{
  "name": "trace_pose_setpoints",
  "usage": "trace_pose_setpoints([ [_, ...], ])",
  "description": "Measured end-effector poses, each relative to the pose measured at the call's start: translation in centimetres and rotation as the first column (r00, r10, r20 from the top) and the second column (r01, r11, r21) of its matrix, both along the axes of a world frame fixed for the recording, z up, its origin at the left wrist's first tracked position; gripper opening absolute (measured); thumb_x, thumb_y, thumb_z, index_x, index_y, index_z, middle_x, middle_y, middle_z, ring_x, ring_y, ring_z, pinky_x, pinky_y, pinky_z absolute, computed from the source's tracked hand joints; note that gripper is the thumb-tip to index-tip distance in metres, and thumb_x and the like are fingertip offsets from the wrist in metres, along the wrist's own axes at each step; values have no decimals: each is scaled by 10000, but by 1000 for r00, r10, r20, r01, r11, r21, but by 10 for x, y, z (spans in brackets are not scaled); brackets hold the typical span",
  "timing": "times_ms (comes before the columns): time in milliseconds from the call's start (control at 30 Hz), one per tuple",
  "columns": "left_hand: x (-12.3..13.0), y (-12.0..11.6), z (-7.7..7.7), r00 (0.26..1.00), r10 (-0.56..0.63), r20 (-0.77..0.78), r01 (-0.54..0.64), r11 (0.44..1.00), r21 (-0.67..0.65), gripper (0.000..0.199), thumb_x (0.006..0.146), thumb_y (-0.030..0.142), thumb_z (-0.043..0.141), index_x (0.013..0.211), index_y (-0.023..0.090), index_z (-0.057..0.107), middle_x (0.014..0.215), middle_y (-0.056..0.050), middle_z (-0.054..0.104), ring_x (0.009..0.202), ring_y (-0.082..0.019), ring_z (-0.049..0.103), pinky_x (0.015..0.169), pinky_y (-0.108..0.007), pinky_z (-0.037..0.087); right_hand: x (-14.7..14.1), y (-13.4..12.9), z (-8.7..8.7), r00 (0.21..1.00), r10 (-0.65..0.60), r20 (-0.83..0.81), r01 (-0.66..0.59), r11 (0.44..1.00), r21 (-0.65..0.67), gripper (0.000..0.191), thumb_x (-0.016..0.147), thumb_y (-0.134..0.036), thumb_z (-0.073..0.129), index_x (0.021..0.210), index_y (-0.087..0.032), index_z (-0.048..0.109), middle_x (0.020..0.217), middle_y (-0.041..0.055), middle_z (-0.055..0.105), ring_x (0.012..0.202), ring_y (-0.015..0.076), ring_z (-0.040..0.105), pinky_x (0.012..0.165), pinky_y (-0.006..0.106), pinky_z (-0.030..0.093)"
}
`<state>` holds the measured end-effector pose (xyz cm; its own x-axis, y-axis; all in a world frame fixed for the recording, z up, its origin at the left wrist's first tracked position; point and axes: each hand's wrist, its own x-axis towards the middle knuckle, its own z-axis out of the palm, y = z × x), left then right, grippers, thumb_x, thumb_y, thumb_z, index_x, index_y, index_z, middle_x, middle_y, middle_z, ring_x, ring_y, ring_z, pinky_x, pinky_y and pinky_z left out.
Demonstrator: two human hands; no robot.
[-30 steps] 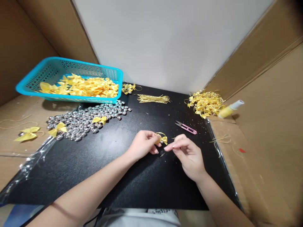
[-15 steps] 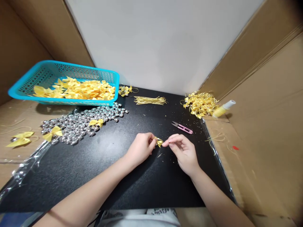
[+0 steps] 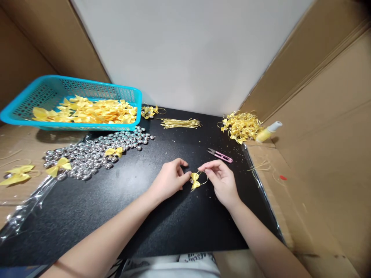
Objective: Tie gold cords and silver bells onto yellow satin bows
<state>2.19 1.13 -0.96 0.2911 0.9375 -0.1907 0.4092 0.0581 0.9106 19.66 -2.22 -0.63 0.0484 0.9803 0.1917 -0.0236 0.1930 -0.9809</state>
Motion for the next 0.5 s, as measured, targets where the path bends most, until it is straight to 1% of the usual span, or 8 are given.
trace_pose_setpoints([
  [100,-1,0,4,1000,-7,9,5,976,218,163,780,255,628,920,172,623,599,55,536,515,-97,505,533,-201,386,0,2,-3,1000,-1,-12,0,1000,-15,141,847,-352,686,835,-221,634,833,25,735,827,172,698,805,342,554],
  [133,0,-1,6,1000,-24,9,20,962,271,135,789,247,619,901,174,641,636,43,550,540,-96,495,549,-202,384,0,3,-3,1000,1,-16,-1,1000,-18,140,847,-350,687,838,-221,634,837,24,734,831,171,697,808,341,552],
  [200,0,-1,8,998,-71,0,67,941,333,105,813,239,601,870,178,666,715,16,595,563,-94,488,572,-207,386,0,4,-4,1000,-3,-24,2,1000,-20,143,837,-351,697,838,-222,634,836,23,731,833,171,694,808,340,550],
  [267,1,-2,8,993,-118,-19,117,929,352,110,824,223,595,867,179,686,781,-6,640,582,-97,497,595,-214,392,-1,4,-4,999,-10,-33,9,1000,-17,155,819,-355,714,830,-223,635,826,20,728,820,172,693,802,341,551],
  [400,4,-2,4,976,-212,-43,215,927,307,148,835,199,588,911,179,714,829,-24,690,592,-105,512,609,-217,394,-1,4,-3,999,-9,-42,9,1000,-7,150,808,-340,726,823,-221,637,817,19,732,794,164,690,778,333,558],
  [500,6,-2,1,967,-248,-62,255,921,296,147,830,181,588,903,173,716,855,-31,711,590,-106,515,607,-218,390,-1,4,-2,999,-20,-32,20,1000,-10,149,798,-332,737,820,-218,643,815,19,735,782,160,691,766,325,560],
])
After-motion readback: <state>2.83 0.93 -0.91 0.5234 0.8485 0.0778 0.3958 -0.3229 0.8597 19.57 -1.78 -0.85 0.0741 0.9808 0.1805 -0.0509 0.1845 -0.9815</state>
